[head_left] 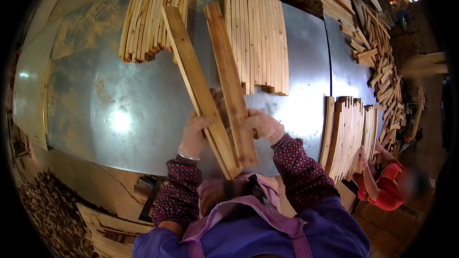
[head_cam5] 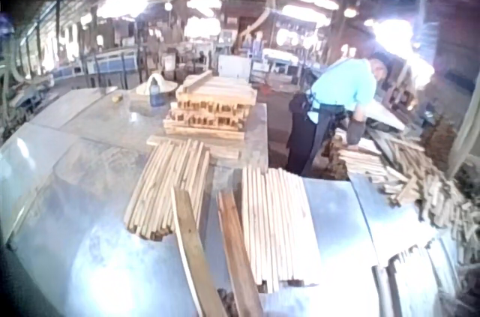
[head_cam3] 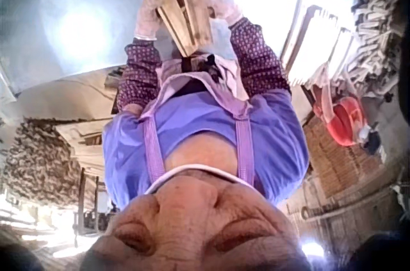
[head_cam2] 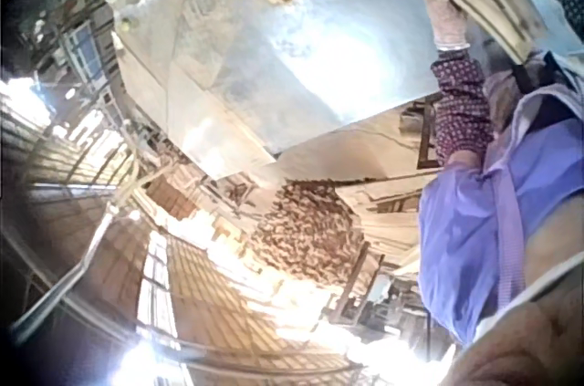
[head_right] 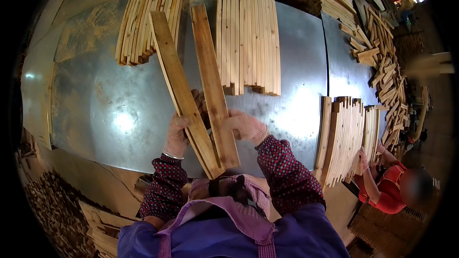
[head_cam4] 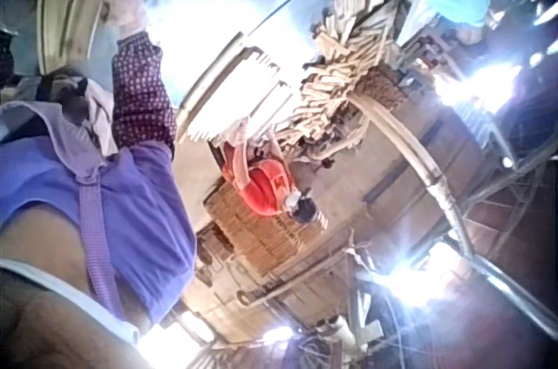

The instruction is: The person repeatedly picks up small wooden planks from a metal table and stacks them into neat piles. Two other workers are visible in the background performing similar tasks. The person aligns the planks and organizes them into uniform stacks throughout the clip.

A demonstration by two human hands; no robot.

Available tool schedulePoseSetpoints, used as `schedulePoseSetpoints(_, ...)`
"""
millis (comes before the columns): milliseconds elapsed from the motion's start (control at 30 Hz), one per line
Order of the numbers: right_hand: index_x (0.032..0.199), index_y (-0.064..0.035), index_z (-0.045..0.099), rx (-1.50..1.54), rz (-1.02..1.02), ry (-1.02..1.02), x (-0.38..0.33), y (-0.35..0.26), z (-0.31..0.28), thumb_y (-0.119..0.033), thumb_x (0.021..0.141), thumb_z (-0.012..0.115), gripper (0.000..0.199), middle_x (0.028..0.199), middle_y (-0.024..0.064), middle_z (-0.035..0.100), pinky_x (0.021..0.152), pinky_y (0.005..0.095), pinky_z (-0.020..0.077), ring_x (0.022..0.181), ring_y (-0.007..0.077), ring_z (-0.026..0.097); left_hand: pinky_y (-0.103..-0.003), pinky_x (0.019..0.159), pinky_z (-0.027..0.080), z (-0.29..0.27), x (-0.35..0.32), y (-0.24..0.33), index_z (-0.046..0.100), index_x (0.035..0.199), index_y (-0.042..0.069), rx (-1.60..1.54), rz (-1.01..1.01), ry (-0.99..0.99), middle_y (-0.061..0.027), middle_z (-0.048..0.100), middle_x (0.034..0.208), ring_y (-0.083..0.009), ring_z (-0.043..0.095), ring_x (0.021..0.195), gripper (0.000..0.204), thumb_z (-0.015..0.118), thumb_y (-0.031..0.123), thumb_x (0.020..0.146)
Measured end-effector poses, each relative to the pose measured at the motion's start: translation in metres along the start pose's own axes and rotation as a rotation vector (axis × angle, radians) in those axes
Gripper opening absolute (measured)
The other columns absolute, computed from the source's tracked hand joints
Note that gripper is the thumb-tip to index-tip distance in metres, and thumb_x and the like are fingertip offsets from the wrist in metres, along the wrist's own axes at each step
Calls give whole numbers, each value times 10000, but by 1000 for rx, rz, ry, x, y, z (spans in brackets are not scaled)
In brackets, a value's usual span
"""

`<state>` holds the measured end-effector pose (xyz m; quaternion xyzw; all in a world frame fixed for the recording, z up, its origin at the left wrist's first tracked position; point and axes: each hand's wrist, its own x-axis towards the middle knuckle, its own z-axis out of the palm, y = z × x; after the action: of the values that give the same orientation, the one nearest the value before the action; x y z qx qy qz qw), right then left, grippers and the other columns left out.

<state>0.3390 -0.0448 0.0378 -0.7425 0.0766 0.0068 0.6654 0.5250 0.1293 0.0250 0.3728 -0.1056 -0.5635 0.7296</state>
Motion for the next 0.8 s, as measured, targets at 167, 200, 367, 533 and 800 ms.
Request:
schedulePoseSetpoints(167, 1062, -20, 689, 411, 310, 139, 20, -20, 3, -120, 760, 701, 318, 938, 50, 683, 633, 295, 518, 801, 185, 662, -390, 953, 519, 19, 1, 19, 686, 1013, 44, -50, -6, 109, -97, 687, 1068, -285, 616, 1071, 241, 616, 14, 784)
schedulePoseSetpoints(200, 1068, -18, 693, 671, 648, 176, 20, -27, 5, -153, 803, 680, 298, 893, 15, 684, 603, 273, 503, 774, 144, 656, -391, 960, 517, 14, 2, 14, 666, 1045, 39, 8, 14, 100, -100, 683, 1084, -283, 616, 1072, 274, 604, 7, 780)
schedulePoseSetpoints(367, 1103, -3, 690, 142, 265, 97, 14, -4, -1, -182, 862, 594, 316, 910, 3, 673, 651, 265, 499, 844, 106, 637, -403, 1014, 494, 29, 9, 33, 455, 1348, -6, -133, -227, 119, -125, 603, 1232, -247, 592, 1146, 629, 563, -21, 729)
schedulePoseSetpoints(533, 1164, -69, 687, 88, 285, 49, 2, 22, -7, -58, 797, 626, 372, 1127, 159, 689, 817, 336, 541, 1028, 309, 667, -482, 943, 562, 21, 30, 28, 415, 1417, -11, -157, -170, 85, -149, 525, 1363, -317, 587, 1191, 677, 568, -15, 757)
schedulePoseSetpoints(800, 1328, -44, 555, -376, 734, 571, 32, -53, 11, -246, 859, 643, 518, 1102, 163, 691, 887, 388, 525, 1000, 322, 666, -448, 961, 541, -15, 69, 43, 469, 1360, -2, 111, -134, 258, -148, 594, 1206, -292, 621, 1067, 519, 556, 3, 849)
